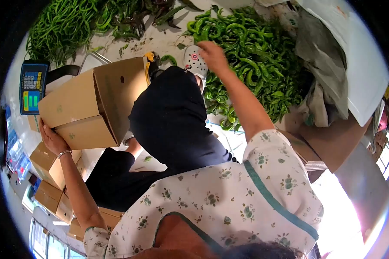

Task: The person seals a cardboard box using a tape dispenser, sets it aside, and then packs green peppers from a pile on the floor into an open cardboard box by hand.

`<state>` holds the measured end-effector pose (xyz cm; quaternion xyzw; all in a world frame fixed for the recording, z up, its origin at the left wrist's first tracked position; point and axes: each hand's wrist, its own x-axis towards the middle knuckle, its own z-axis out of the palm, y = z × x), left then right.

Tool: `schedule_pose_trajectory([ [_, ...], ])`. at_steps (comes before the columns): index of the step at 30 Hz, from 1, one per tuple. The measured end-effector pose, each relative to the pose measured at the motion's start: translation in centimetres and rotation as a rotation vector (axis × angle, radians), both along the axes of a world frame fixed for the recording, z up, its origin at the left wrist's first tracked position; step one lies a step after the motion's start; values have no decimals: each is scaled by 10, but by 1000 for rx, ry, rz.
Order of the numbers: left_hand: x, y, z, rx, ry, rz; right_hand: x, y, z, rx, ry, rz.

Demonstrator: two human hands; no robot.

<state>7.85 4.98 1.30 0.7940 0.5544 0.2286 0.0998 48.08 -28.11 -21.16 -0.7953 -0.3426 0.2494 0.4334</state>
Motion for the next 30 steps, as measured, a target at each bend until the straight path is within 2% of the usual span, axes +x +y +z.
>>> schedule_pose_trajectory([
  [2,2,1,-1,0,3,16,-28,45,-37,-84,0,208],
  [4,0,1,1,-61,-55,35,-53,79,-47,-325,-347,452],
  [8,4,-1,2,-57,-34,38,-57,102,-94,-481,-403,587],
  [9,2,0,1,-61,-67,35,-56,103,-101,-464,-392,515],
  [13,-5,7,-2,-133,-174,53,-8,92,-24,-508,-266,220],
  [14,-5,7,-1,-121,-149,33,9,70,-14,-315,-468,96],
  [15,-7,7,0,-109,-122,12,30,62,15,-664,-433,49],
  [16,-8,7,0,-99,-107,8,45,50,44,-864,-486,22],
  [17,-8,8,-1,-87,-93,5,68,31,47,-1117,-573,55],
  [18,-10,10,-1,-75,-79,3,72,17,55,-1161,-881,4],
  [20,-7,7,1,-95,-112,26,69,21,71,-958,-846,78],
  [22,-5,4,1,-112,-138,40,35,50,57,-546,-377,225],
  [23,-5,4,1,-117,-145,42,14,71,45,-537,122,312],
  [24,-5,5,1,-118,-153,44,-17,83,2,-315,382,386],
  [25,-6,5,2,-111,-132,34,-50,99,-2,-357,922,362],
  [26,-7,5,2,-102,-111,24,-75,113,-23,-541,869,568],
  [29,-4,3,3,-107,-93,38,-123,112,-77,-320,409,674],
  [30,-2,3,3,-115,-94,51,-128,117,-85,-424,273,773],
])
